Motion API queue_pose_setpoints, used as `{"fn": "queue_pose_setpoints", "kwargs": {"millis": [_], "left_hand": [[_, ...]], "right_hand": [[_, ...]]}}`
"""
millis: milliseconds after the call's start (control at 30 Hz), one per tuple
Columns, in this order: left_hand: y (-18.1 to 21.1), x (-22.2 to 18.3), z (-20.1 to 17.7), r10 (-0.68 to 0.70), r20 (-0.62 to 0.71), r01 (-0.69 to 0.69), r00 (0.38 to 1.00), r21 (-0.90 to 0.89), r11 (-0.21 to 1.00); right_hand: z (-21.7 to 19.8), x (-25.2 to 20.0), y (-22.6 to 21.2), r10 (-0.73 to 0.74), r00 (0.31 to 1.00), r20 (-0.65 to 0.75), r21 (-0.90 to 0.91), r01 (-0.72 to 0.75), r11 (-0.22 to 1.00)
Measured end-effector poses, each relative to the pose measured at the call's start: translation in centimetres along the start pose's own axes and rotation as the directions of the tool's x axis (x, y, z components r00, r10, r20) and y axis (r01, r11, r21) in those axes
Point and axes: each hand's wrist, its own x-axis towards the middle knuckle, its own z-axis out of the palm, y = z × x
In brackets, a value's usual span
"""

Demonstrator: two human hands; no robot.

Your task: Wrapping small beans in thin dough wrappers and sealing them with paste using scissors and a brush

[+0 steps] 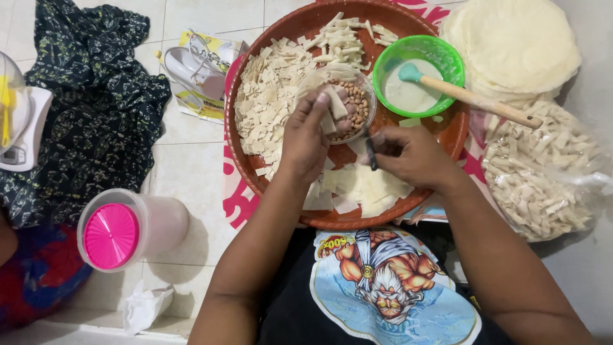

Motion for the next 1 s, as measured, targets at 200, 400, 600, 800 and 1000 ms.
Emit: {"fn": "queue_pose_setpoints", "kwargs": {"millis": [200,400,600,800,1000], "left_hand": [[-0.7,-1.2,0.4,0.021,0.088,-0.049,0.996,0.337,0.94],[-1.3,-1.8,0.9,0.076,0.234,-0.183,0.969,0.481,0.857],[-1.9,-1.9,0.9,0.106,0.285,-0.247,0.953,0.521,0.817],[-1.6,-2.0,0.3,0.094,0.206,-0.181,0.974,0.458,0.87],[0.1,-2.8,1.8,0.165,0.28,-0.286,0.946,0.476,0.832]], "right_hand": [[0.5,-0.3,2.3,-0.127,0.949,-0.29,0.214,0.193,0.957],[0.7,0.1,2.6,-0.139,0.892,-0.431,0.25,0.266,0.931],[0.2,0.1,2.9,-0.201,0.893,-0.402,0.219,0.307,0.926],[0.5,0.0,2.9,-0.138,0.91,-0.391,0.276,0.259,0.926],[0.9,-0.2,1.9,-0.064,0.925,-0.375,0.268,0.174,0.948]]}}
